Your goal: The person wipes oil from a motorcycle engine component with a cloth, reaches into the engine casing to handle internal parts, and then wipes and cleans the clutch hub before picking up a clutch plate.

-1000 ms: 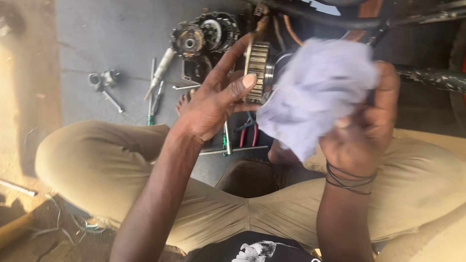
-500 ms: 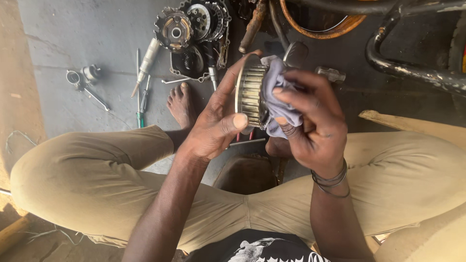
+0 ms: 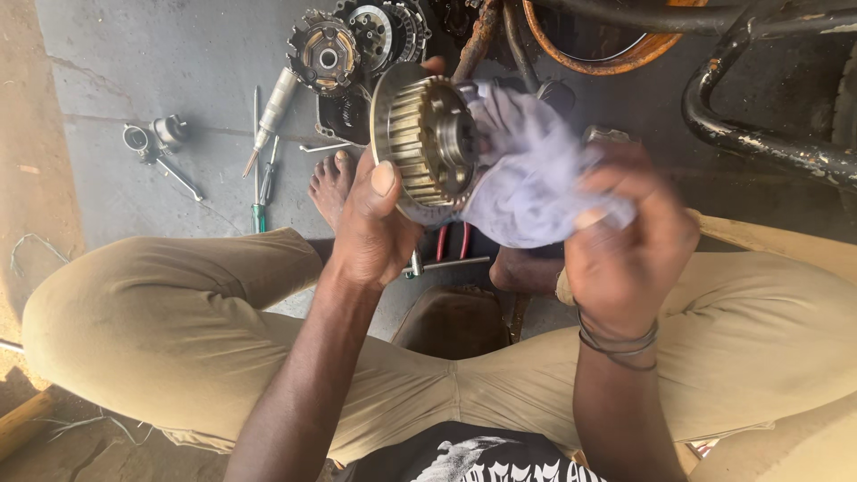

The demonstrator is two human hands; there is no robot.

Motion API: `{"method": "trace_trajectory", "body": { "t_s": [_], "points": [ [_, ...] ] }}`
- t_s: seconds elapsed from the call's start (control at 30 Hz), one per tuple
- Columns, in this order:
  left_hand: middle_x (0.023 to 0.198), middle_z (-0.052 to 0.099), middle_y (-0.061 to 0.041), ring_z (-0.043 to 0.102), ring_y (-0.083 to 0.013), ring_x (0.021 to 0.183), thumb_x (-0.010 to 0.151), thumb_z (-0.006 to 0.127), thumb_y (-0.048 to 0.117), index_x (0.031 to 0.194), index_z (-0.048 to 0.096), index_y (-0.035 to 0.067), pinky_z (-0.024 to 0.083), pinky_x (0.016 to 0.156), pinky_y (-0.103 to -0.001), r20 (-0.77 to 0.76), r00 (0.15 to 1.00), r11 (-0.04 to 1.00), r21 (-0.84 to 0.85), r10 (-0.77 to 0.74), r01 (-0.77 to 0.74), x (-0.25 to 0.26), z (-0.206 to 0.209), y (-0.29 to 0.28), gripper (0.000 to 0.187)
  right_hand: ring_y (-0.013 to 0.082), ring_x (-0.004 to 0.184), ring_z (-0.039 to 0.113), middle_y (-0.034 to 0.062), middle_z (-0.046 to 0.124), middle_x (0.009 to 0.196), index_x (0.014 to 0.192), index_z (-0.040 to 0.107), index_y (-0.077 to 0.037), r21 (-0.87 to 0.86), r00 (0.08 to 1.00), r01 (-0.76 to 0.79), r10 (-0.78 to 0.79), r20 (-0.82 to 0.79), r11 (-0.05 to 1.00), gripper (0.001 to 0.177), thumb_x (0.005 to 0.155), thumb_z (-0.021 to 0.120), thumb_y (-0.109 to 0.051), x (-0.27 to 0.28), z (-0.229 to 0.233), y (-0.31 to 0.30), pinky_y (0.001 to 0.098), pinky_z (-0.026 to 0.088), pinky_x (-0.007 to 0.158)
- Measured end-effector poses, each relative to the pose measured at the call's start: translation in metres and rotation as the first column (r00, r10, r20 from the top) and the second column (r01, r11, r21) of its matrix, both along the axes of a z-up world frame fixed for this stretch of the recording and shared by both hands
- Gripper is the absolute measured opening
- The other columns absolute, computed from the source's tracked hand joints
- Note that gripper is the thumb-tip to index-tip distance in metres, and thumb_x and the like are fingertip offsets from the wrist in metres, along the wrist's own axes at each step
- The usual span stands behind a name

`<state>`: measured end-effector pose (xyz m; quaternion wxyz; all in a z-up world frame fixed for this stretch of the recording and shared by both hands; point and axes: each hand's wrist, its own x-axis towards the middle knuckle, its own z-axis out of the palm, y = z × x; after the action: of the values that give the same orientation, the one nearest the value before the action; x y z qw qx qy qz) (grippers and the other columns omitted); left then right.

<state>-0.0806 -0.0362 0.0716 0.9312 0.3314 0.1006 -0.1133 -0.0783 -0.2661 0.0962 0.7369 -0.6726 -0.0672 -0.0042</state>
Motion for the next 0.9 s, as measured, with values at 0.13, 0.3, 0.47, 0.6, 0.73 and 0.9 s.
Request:
{"method": "trace_trajectory", "body": {
  "t_s": [0.13, 0.3, 0.47, 0.6, 0.73, 0.9],
  "points": [
    [0.146, 0.053, -0.016, 0.052, -0.0284, 0.14, 0.08, 0.085, 0.066, 0.165, 0.035, 0.002, 0.046, 0.122, -0.049, 0.094, 0.995, 0.989, 0.148, -0.037, 0.022, 0.001, 0.003, -0.01, 0.117, 0.0232, 0.126, 0.061, 0.0183, 0.059, 0.141, 0.141, 0.061, 0.001, 0.388, 0.998, -0.006, 0.029, -0.056, 0.922, 0.05, 0.094, 0.067, -0.014, 0.006, 0.003, 0.004, 0.0376, 0.05, 0.118],
    [0.165, 0.042, -0.009, 0.049, -0.0242, 0.151, 0.08, 0.086, 0.065, 0.165, 0.031, 0.001, 0.045, 0.129, -0.046, 0.147, 0.988, 0.979, 0.205, -0.056, 0.025, 0.0, 0.004, -0.021, 0.119, 0.0263, 0.129, 0.063, 0.0165, 0.051, 0.157, 0.143, 0.057, -0.002, -0.204, 0.979, -0.203, 0.19, -0.08, 0.958, 0.043, 0.101, 0.059, -0.012, -0.005, 0.025, 0.024, 0.0351, 0.054, 0.097],
    [0.146, 0.051, -0.016, 0.055, -0.0256, 0.137, 0.08, 0.09, 0.053, 0.167, 0.024, 0.004, 0.051, 0.117, -0.043, 0.09, 0.996, 0.999, 0.043, 0.012, -0.016, 0.003, 0.007, -0.024, 0.119, 0.0268, 0.146, 0.055, 0.0178, 0.051, 0.156, 0.152, 0.049, -0.002, -0.414, 0.962, -0.192, 0.254, 0.099, 0.89, 0.045, 0.109, 0.061, -0.003, 0.01, 0.015, 0.022, 0.0323, 0.047, 0.12],
    [0.135, 0.052, -0.013, 0.059, -0.0217, 0.125, 0.083, 0.089, 0.047, 0.17, 0.02, 0.005, 0.056, 0.108, -0.039, 0.06, 0.991, 0.99, -0.077, 0.122, -0.117, -0.002, 0.012, -0.026, 0.118, 0.0259, 0.144, 0.052, 0.0201, 0.05, 0.155, 0.156, 0.043, 0.0, -0.363, 0.938, -0.28, 0.334, 0.095, 0.889, 0.059, 0.103, 0.068, -0.006, 0.01, 0.013, 0.023, 0.0345, 0.043, 0.123],
    [0.13, 0.054, -0.016, 0.061, -0.025, 0.119, 0.085, 0.087, 0.046, 0.166, 0.025, -0.001, 0.057, 0.103, -0.041, 0.059, 0.961, 0.959, -0.096, 0.271, -0.265, -0.01, 0.014, -0.026, 0.112, 0.0211, 0.141, 0.056, 0.0171, 0.056, 0.149, 0.155, 0.045, -0.003, 0.304, 0.922, -0.357, 0.385, -0.036, 0.883, 0.056, 0.105, 0.068, -0.011, 0.012, 0.0, 0.014, 0.0328, 0.046, 0.123],
    [0.157, 0.035, -0.017, 0.051, -0.0249, 0.137, 0.094, 0.079, 0.061, 0.154, 0.027, 0.003, 0.055, 0.116, -0.043, 0.501, 0.865, 0.731, 0.582, 0.024, -0.357, -0.012, 0.021, -0.041, 0.098, 0.0181, 0.124, 0.064, 0.0125, 0.063, 0.133, 0.135, 0.054, -0.001, -0.36, 0.987, 0.025, 0.034, 0.154, 0.932, 0.04, 0.105, 0.066, -0.024, 0.018, -0.061, 0.033, 0.0296, 0.054, 0.107]
  ]
}}
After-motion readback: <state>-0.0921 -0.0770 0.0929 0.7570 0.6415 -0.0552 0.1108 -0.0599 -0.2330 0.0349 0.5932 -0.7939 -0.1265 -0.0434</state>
